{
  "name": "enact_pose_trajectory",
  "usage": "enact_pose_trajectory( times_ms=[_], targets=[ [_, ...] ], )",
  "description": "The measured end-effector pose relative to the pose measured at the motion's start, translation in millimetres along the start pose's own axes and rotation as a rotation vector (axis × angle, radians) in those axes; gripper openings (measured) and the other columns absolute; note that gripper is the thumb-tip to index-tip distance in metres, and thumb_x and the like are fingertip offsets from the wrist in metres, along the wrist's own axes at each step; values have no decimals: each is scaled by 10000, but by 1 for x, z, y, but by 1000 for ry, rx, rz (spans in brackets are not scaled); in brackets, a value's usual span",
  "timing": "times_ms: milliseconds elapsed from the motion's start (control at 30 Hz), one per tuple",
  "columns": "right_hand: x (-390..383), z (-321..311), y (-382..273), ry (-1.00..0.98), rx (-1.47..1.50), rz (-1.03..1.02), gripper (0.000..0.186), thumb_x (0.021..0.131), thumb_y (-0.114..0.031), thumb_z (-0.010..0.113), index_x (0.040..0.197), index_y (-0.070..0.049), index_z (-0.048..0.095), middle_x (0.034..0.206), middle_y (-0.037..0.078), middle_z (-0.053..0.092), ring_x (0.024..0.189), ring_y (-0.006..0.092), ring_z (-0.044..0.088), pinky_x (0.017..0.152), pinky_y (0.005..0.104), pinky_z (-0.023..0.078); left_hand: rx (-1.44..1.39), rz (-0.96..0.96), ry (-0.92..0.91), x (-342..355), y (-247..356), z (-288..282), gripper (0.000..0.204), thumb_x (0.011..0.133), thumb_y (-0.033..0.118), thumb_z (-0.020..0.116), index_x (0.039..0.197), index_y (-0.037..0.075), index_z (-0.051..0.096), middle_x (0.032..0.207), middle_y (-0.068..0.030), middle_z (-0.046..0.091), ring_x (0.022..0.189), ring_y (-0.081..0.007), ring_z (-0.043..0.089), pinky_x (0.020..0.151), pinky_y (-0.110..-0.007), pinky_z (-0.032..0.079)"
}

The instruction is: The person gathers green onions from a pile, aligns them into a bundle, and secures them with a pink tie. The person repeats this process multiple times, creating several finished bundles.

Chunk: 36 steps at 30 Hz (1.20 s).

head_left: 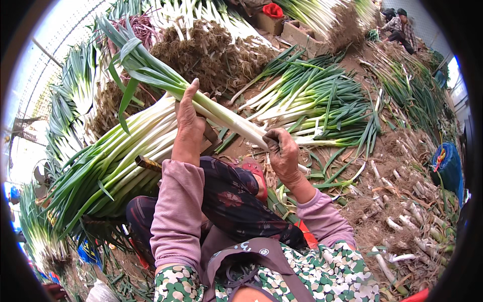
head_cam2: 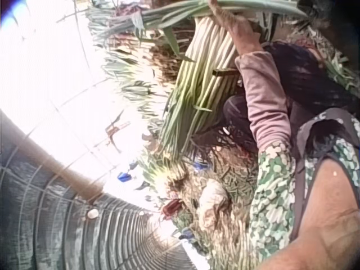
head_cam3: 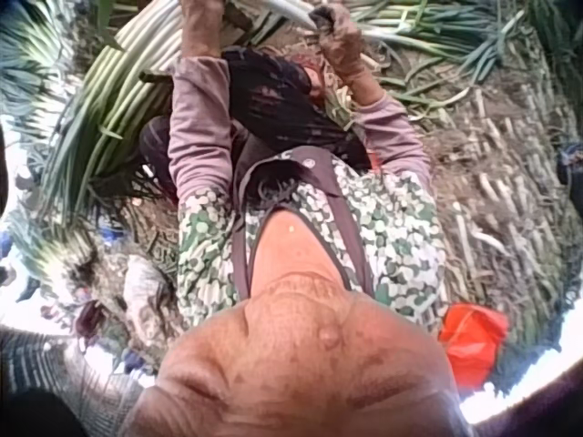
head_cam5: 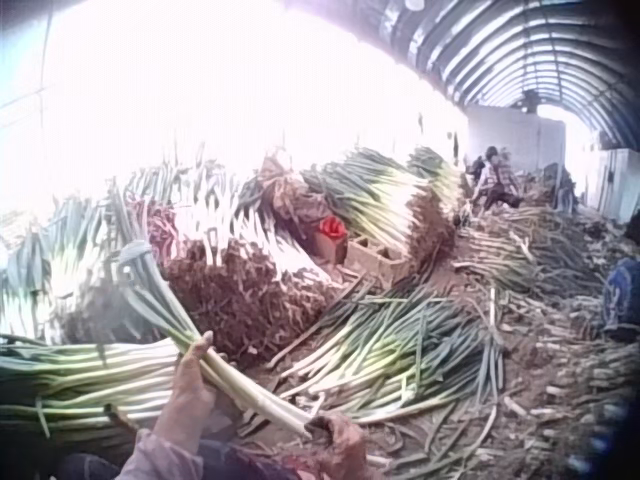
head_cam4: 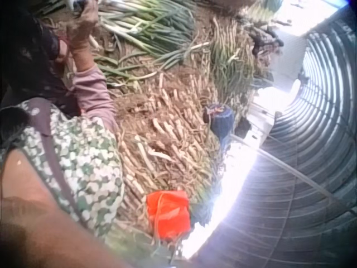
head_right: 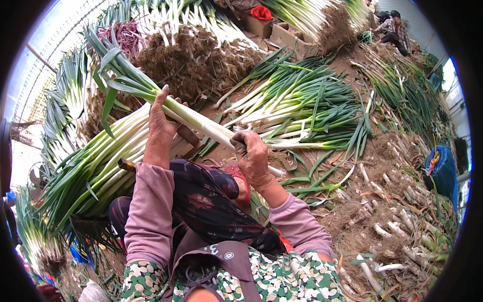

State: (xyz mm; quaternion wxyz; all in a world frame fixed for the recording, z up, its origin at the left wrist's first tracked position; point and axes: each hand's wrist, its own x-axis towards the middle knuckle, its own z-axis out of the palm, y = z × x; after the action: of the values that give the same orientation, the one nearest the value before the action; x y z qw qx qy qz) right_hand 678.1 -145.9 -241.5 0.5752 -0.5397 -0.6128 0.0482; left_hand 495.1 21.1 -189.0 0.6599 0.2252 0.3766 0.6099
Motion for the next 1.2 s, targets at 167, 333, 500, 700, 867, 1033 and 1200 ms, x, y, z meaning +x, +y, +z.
enact_pose_trajectory(
  times_ms=[167, 333, 500, 700, 867, 1033, 1200],
  targets=[
    [1, 0, -6, -46, -16, 107, 223, 826, -125, 710, 985, -10, 605, 877, 151, 631, 832, 338, 623, 744, 402, 498, -38, 41, 12, -1, -18, -4, 477, 749, 216, 841, 1085, 90, 527, 911, -58, 533, 778, -234, 586, 666, -456, 578],
    [-15, 6, 1, -71, -103, 22, 253, 762, -71, 748, 994, -11, 667, 887, 144, 646, 829, 329, 624, 735, 390, 502, 35, 102, 84, 3, -32, -6, 557, 731, 212, 858, 1162, 78, 532, 990, -48, 582, 879, -222, 588, 756, -407, 534],
    [-15, 4, 4, -9, -8, 26, 183, 756, 8, 724, 932, 0, 675, 850, 145, 646, 769, 311, 634, 684, 368, 508, -38, -48, 46, 4, -30, -12, 602, 723, 176, 860, 1221, 77, 536, 1094, -50, 591, 1020, -217, 559, 907, -384, 469],
    [-10, 2, 8, -20, -107, 6, 110, 814, 3, 676, 910, -6, 625, 837, 145, 623, 753, 316, 625, 679, 376, 496, -118, -186, -24, -4, -23, -12, 534, 731, 152, 845, 1169, 76, 548, 1044, -58, 584, 982, -235, 569, 852, -420, 497],
    [-13, 3, 15, 45, -123, 35, 108, 874, -53, 643, 948, -7, 580, 797, 148, 615, 720, 342, 616, 668, 394, 493, -47, -61, -26, -5, -25, -14, 466, 755, 159, 824, 1125, 69, 556, 1083, -121, 555, 933, -306, 591, 783, -467, 538],
    [-12, -9, 18, 199, 394, 576, 167, 977, -211, 574, 961, -47, 541, 634, 28, 566, 503, 131, 525, 469, 275, 421, -24, 45, 27, -4, -24, -11, 400, 767, 101, 792, 1089, 29, 565, 946, -103, 625, 856, -268, 626, 776, -418, 553],
    [-45, -79, 97, 320, 178, 644, 165, 948, -218, 615, 934, -60, 571, 620, -8, 519, 484, 82, 470, 435, 236, 357, -114, 54, 2, -2, -16, -18, 285, 779, 44, 736, 1013, 17, 575, 862, -96, 649, 789, -235, 643, 760, -364, 559]
  ],
)
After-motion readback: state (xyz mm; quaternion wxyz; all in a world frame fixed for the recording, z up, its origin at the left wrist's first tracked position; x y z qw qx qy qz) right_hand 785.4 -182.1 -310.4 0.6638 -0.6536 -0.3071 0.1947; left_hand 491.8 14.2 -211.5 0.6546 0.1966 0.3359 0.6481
